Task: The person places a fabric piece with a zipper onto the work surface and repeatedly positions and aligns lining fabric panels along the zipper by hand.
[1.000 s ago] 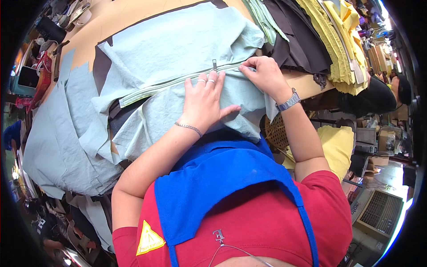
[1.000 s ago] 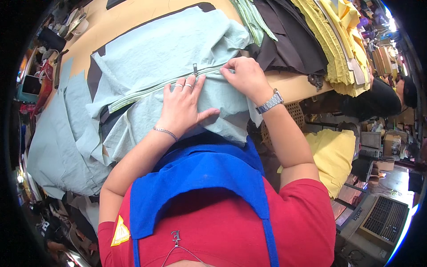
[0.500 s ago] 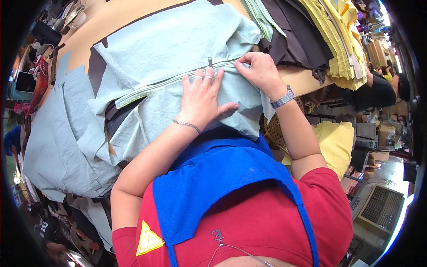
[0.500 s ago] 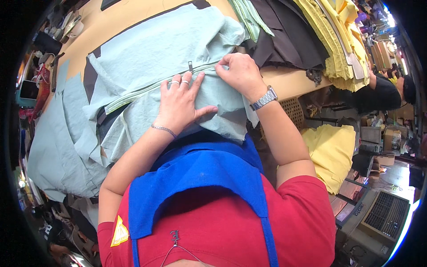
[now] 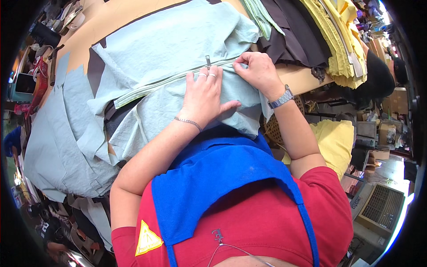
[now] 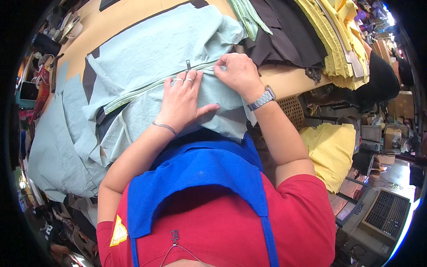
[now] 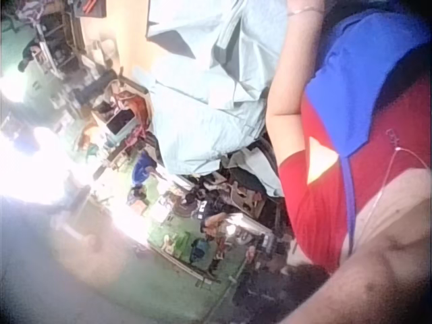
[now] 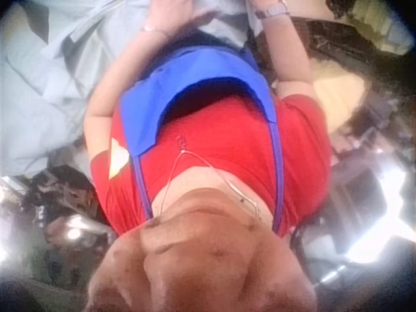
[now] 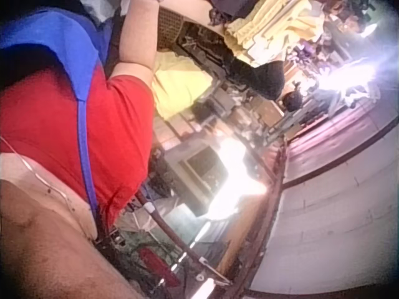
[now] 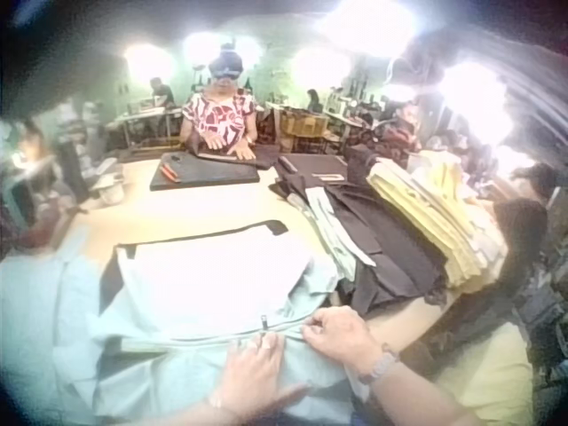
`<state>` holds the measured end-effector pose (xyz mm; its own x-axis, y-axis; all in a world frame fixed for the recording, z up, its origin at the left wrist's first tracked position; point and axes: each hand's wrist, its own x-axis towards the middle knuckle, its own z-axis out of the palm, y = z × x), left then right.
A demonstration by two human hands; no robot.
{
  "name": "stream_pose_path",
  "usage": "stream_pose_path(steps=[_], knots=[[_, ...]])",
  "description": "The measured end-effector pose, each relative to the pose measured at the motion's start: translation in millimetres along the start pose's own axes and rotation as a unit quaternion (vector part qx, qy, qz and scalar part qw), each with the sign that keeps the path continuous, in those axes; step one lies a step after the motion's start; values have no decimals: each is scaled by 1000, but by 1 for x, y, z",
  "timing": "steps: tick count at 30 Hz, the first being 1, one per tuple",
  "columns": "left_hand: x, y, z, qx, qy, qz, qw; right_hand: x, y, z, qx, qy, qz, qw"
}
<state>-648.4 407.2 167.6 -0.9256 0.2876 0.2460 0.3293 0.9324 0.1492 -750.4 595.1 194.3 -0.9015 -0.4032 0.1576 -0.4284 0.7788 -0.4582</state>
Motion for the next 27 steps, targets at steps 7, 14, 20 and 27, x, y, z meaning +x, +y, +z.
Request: stream_pose_path(steps=[7,14,20,27], knots=[[11,4,3,9,0,5,1000,-3,-10,1,-36,-8,20,999],[14,6,3,17,-18,3,1000,-10,6,-20,15,35,-54,998],[14,7,0,22,-24,1,999,4,21,-25,15,-30,-20,999],[13,7,3,9,-20,4,1000,15,25,-28,37,-79,-18,996]])
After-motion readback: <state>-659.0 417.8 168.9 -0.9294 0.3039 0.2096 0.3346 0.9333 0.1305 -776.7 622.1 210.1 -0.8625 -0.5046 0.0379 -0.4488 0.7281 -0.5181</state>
